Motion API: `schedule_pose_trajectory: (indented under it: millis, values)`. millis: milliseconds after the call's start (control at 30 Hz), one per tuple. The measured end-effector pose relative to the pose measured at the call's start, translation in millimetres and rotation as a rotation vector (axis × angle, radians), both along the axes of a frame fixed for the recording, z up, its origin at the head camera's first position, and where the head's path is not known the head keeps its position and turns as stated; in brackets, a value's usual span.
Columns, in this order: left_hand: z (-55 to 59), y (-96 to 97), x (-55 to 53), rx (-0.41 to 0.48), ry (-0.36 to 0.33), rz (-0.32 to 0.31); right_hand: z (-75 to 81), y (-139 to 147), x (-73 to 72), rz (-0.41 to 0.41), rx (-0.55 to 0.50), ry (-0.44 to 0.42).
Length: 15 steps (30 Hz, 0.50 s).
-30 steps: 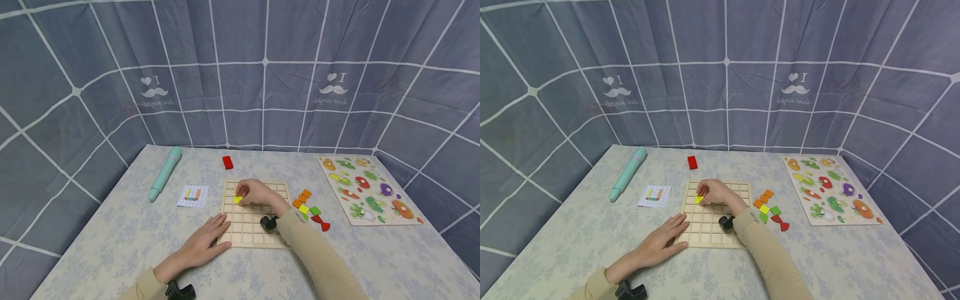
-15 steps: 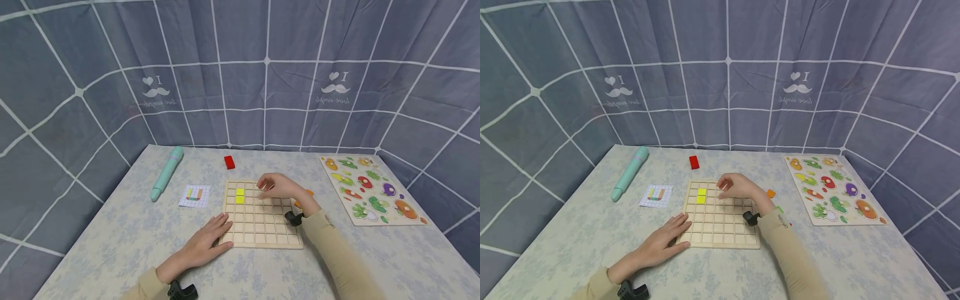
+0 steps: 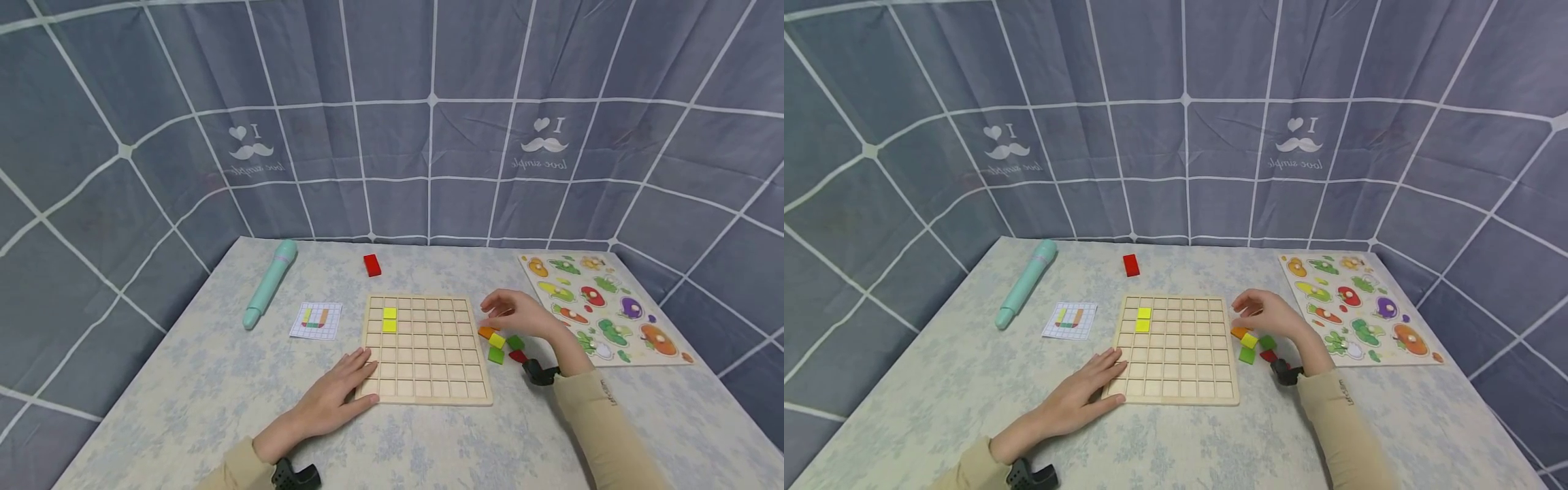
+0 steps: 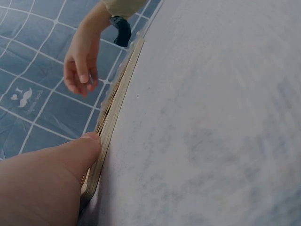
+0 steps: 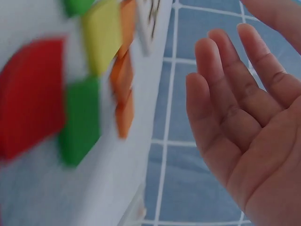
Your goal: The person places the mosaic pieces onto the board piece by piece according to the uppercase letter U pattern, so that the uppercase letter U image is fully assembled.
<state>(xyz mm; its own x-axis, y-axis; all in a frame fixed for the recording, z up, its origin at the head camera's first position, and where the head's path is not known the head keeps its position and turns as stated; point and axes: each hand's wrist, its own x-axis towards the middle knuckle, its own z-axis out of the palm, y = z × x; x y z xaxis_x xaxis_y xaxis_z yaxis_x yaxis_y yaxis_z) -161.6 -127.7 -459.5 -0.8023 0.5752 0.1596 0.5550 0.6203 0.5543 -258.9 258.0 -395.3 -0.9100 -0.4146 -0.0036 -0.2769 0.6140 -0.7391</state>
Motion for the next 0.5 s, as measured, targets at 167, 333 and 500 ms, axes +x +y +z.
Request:
schedule_pose_trajectory:
  millis: [167,333,500]
  values:
    - [-0.5,0.2,0.1,0.003,0.012,0.004,-7.2,13.4,5.2,0.007,-0.001,-0.012]
    - [-0.8,-0.4,-0.2,0.003,0.019,0.005,-15.9,19.1,6.1,0.03,-0.028,-0.037]
    - [-0.8,-1.0,-0.6,0.01,0.025,-0.009,-20.9,22.5,6.9,0.027,-0.035,-0.047]
